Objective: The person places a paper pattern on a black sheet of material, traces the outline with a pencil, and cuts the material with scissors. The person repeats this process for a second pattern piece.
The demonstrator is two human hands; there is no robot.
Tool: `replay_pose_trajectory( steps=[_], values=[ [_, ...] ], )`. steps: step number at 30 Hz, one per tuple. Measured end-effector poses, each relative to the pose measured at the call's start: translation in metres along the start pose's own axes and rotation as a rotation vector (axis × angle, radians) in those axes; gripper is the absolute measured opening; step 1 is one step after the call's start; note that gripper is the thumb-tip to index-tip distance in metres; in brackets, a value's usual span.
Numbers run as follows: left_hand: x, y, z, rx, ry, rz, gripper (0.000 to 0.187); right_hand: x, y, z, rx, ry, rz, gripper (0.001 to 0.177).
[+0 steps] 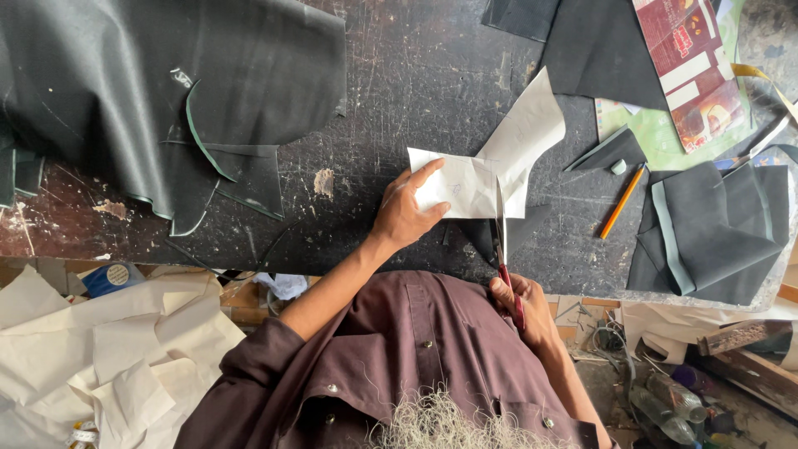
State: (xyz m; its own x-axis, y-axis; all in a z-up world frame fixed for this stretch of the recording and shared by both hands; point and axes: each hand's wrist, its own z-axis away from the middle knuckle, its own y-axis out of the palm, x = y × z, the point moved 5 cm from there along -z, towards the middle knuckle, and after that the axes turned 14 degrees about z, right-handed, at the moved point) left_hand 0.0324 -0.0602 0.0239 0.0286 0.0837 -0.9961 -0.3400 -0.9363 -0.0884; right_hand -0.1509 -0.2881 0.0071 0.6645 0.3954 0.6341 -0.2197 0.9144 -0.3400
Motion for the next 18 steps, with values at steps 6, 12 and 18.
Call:
replay_pose_trajectory(
  steps=[6,12,18],
  values=[
    [-0.001,-0.001,0.0,0.004,0.011,-0.004,0.068,0.006,-0.002,0.005,-0.039,0.073,0.101,0.053],
    [-0.001,0.0,-0.001,0.013,-0.009,-0.013,0.069,0.008,-0.002,0.004,-0.052,0.108,0.161,0.054],
    [-0.002,-0.001,-0.001,0.011,-0.005,-0.013,0.069,0.02,-0.001,-0.008,-0.056,0.04,0.052,0.056]
  ],
)
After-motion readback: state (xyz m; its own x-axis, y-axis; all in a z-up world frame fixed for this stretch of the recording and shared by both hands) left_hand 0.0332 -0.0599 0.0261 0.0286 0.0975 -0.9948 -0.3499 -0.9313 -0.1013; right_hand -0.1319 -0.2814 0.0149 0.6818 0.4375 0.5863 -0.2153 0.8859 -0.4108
